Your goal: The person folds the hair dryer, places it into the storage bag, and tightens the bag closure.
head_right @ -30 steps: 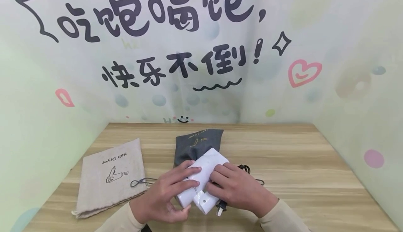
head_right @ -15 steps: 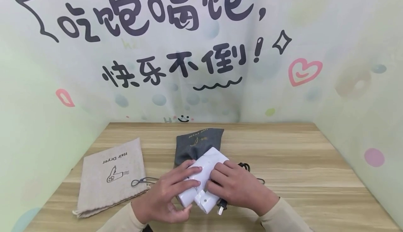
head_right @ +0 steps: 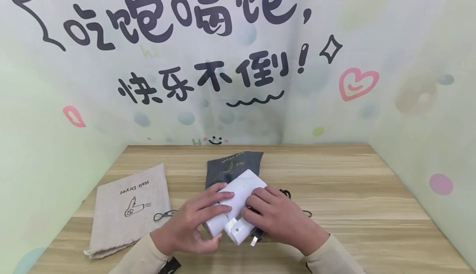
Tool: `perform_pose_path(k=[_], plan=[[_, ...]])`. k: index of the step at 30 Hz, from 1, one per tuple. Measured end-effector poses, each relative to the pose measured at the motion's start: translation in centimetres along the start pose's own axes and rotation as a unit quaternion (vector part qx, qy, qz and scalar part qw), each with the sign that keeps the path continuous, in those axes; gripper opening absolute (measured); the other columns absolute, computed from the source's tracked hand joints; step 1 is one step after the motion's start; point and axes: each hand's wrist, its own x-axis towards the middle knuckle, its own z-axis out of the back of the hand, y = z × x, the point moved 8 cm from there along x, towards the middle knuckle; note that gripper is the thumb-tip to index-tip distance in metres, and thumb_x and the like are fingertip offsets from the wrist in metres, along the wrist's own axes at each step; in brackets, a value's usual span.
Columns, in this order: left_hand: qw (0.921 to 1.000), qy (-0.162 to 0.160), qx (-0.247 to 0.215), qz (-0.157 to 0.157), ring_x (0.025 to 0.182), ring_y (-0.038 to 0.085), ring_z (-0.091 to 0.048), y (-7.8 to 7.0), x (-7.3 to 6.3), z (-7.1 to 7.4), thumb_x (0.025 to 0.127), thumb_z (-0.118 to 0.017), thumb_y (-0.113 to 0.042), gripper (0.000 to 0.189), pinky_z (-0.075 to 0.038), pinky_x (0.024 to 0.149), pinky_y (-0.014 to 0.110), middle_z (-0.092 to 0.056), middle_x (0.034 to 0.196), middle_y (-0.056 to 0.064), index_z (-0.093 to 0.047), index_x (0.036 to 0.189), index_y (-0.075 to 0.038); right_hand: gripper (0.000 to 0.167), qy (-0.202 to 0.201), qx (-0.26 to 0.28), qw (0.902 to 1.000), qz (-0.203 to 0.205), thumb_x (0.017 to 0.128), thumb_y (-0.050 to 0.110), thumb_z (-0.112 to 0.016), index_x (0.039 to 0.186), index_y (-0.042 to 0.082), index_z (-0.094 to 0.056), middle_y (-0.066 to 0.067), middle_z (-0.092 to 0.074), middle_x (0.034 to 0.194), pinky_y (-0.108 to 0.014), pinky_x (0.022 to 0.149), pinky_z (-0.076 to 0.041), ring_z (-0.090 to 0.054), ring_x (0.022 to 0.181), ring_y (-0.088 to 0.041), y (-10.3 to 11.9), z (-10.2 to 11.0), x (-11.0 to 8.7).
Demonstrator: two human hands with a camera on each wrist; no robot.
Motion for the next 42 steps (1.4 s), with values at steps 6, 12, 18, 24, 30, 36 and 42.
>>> perform_pose_path(k=[6,12,18,24,30,36,42], plan=[[1.0000,0.009,0.002,0.001,0.125,0.037,-0.053,0.4,-0.5,-0.2,0.058,-0.080,-0.018,0.058,-0.045,0.102,0.042,-0.059,0.132,0.012,-0.066,0.113,-0.007,0.051,0.048,-0.005,0.9988,0.011,0.065,0.030,-0.079,0.110,0.013,-0.063,-0.002,-0.060,0.106,-0.037,0.078,-0.046,-0.056,0.099,-0.022,0.0,-0.6,-0.5],[0.9998,0.015,0.006,-0.011,0.124,0.037,-0.053,0.5,-0.9,-0.6,0.056,-0.080,-0.019,0.058,-0.045,0.103,0.042,-0.061,0.130,0.011,-0.067,0.112,-0.007,0.056,0.069,-0.007,0.9974,0.021,0.065,0.036,-0.078,0.114,0.014,-0.063,0.002,-0.062,0.110,-0.035,0.080,-0.047,-0.057,0.102,-0.020,0.2,-0.9,-0.8],[0.9994,0.021,0.008,-0.025,0.123,0.035,-0.055,0.5,-1.0,-0.7,0.056,-0.078,-0.018,0.057,-0.043,0.105,0.042,-0.063,0.127,0.010,-0.068,0.110,-0.007,0.051,0.077,-0.002,0.9968,0.020,0.071,0.032,-0.075,0.116,0.014,-0.063,0.002,-0.062,0.109,-0.034,0.079,-0.048,-0.057,0.101,-0.019,0.7,-1.2,-0.9],[0.9992,0.034,0.012,-0.020,0.126,0.033,-0.053,0.8,-1.1,-0.9,0.058,-0.076,-0.019,0.052,-0.042,0.106,0.040,-0.062,0.129,0.008,-0.069,0.109,-0.010,0.047,0.094,-0.014,0.9953,0.019,0.071,0.028,-0.077,0.114,0.014,-0.061,0.003,-0.060,0.106,-0.033,0.075,-0.048,-0.055,0.098,-0.019,1.0,-1.6,-0.9],[0.9986,0.035,0.033,-0.021,0.125,0.032,-0.054,0.9,-1.3,-0.8,0.061,-0.074,-0.020,0.050,-0.042,0.106,0.038,-0.062,0.130,0.009,-0.069,0.110,-0.010,0.047,0.097,-0.026,0.9947,0.021,0.067,0.027,-0.077,0.110,0.015,-0.060,0.004,-0.058,0.102,-0.032,0.073,-0.048,-0.054,0.095,-0.019,1.2,-1.7,-0.8],[0.9973,0.047,0.055,-0.012,0.124,0.031,-0.056,1.2,-2.0,-0.5,0.068,-0.076,-0.019,0.045,-0.042,0.106,0.037,-0.062,0.130,0.010,-0.069,0.112,-0.009,0.053,0.096,-0.020,0.9951,0.014,0.064,0.032,-0.079,0.110,0.013,-0.061,0.003,-0.059,0.101,-0.031,0.072,-0.051,-0.054,0.095,-0.019,1.4,-1.9,-0.6],[0.9956,0.049,0.079,-0.002,0.120,0.029,-0.059,1.6,-2.8,0.3,0.072,-0.083,-0.025,0.044,-0.045,0.103,0.034,-0.063,0.129,0.009,-0.070,0.112,-0.012,0.054,0.084,-0.012,0.9964,0.005,0.063,0.033,-0.082,0.108,0.013,-0.060,0.003,-0.059,0.099,-0.032,0.068,-0.051,-0.055,0.092,-0.020,1.3,-1.8,-0.2]])
